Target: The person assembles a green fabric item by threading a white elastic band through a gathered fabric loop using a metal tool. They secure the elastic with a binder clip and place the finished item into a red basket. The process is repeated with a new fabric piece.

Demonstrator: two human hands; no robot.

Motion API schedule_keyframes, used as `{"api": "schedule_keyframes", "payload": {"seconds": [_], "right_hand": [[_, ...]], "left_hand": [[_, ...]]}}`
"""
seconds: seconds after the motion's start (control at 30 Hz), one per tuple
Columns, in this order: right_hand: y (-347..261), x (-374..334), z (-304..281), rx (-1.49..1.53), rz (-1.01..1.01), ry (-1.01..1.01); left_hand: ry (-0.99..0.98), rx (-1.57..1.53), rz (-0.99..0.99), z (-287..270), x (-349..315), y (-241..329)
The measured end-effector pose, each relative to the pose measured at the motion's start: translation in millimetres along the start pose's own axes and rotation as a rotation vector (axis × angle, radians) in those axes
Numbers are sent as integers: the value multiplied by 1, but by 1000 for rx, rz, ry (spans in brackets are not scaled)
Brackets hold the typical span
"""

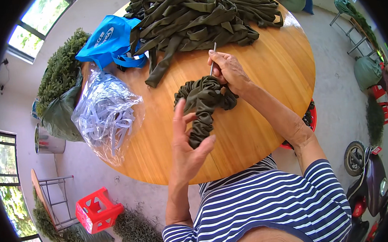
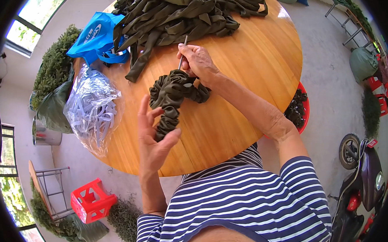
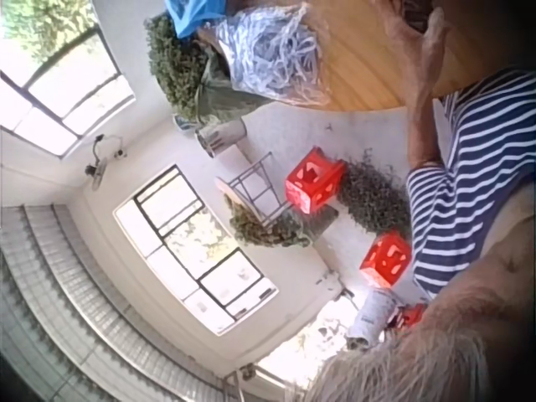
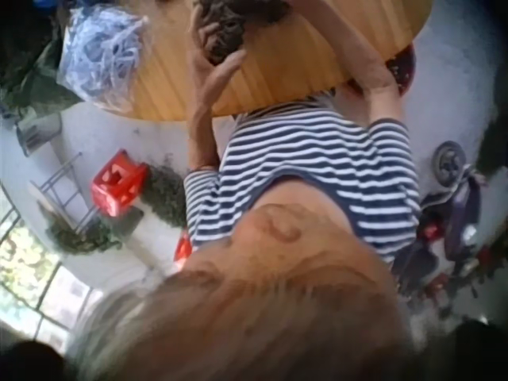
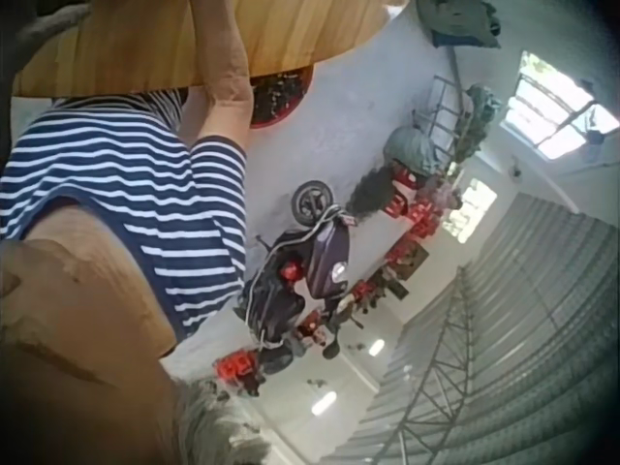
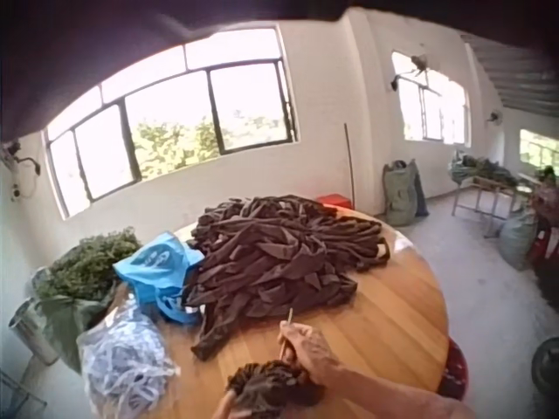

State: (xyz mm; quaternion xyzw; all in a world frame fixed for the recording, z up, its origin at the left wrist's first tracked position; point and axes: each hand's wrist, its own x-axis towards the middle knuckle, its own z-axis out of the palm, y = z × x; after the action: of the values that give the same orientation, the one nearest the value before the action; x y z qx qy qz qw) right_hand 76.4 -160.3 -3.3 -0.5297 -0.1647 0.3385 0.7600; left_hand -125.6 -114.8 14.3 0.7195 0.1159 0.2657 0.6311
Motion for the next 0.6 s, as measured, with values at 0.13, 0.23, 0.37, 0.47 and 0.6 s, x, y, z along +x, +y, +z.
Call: {"api": "schedule_keyframes", "payload": {"seconds": [0.13, 0.23, 0.37, 0.47, 0.6], "right_hand": [[-4, 8, -11, -27, 6, 9], [-7, 7, -12, -72, -9, 65], [-16, 6, -41, -386, 89, -25], [-43, -6, -40, -775, -66, -32], [-56, -40, -3, -925, -744, -231]], "left_hand": [[-7, -268, -360, -11, 3, 12], [-27, -388, -463, -30, 4, 2], [33, -495, -388, -32, 22, 6], [-2, -405, -316, -41, 38, 8], [-104, -234, -221, -34, 67, 20]]}}
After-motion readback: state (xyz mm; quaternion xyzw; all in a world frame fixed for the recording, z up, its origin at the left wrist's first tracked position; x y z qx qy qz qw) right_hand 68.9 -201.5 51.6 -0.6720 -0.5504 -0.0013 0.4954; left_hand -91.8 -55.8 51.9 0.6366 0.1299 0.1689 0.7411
